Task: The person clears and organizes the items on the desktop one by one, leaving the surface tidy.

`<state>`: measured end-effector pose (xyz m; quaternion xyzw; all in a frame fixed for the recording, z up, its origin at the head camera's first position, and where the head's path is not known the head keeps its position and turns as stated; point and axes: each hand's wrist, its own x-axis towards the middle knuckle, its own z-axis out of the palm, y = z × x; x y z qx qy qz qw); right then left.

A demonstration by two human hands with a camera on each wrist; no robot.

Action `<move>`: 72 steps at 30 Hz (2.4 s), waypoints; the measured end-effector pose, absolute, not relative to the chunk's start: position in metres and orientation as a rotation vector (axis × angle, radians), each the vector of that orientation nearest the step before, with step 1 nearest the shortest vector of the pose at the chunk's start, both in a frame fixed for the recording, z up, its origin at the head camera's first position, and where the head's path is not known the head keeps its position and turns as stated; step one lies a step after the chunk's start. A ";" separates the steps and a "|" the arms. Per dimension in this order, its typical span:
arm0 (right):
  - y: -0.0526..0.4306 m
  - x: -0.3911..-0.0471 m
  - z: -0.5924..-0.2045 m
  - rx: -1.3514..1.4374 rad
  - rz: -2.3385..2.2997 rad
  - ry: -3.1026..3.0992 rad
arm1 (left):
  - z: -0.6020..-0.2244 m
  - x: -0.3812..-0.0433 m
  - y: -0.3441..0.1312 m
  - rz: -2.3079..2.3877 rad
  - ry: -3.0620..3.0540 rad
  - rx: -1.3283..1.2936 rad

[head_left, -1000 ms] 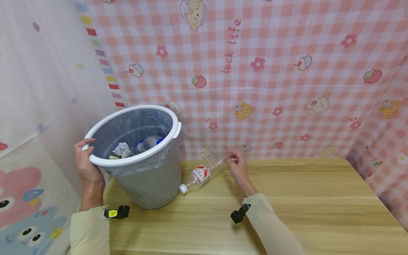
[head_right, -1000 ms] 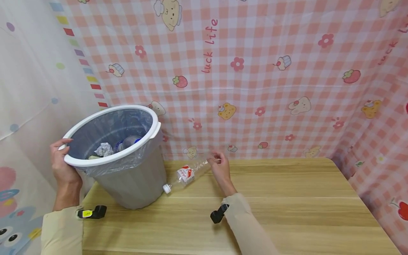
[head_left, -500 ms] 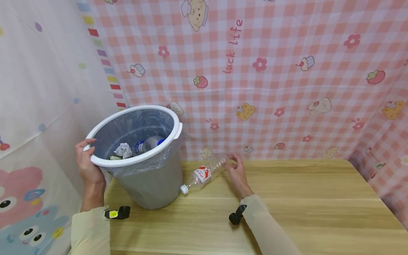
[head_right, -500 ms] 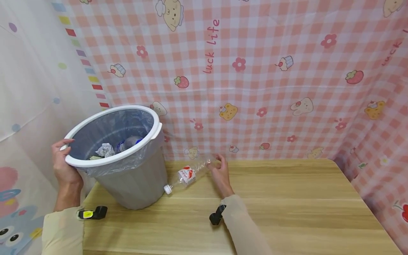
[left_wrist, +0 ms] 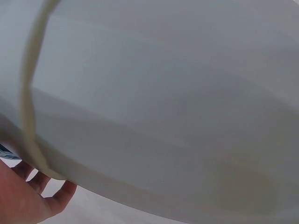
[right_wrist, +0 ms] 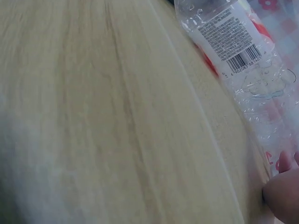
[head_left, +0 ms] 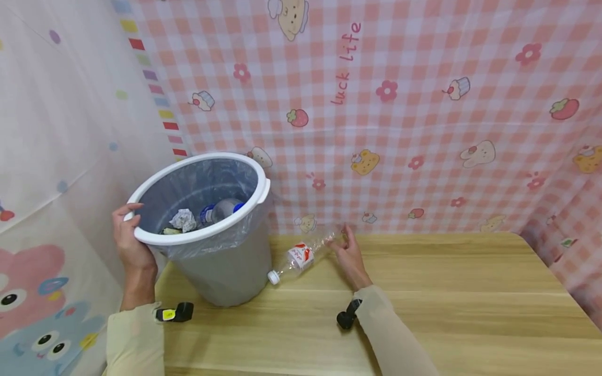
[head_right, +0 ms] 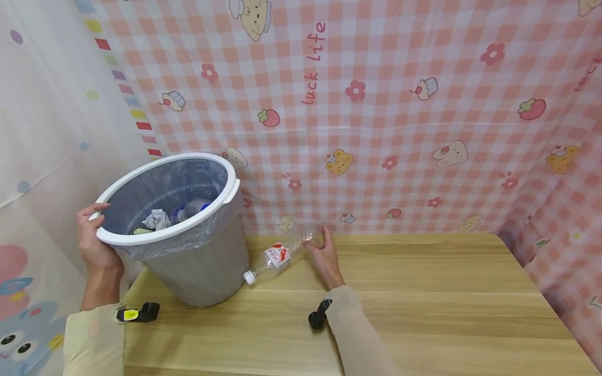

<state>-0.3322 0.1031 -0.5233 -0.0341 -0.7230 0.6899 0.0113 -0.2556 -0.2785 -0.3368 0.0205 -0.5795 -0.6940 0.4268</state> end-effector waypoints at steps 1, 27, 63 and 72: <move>0.103 -0.333 -0.523 -0.105 2.149 -2.264 | -0.337 -0.255 -0.278 -1.734 -1.447 0.049; 0.103 -0.328 -0.527 0.017 2.062 -2.307 | -0.337 -0.255 -0.279 -1.754 -1.457 0.044; 0.115 -0.326 -0.526 0.267 2.012 -2.555 | -0.337 -0.258 -0.279 -1.743 -1.447 0.016; 0.116 -0.326 -0.527 0.262 2.100 -2.493 | -0.337 -0.258 -0.279 -1.732 -1.442 0.030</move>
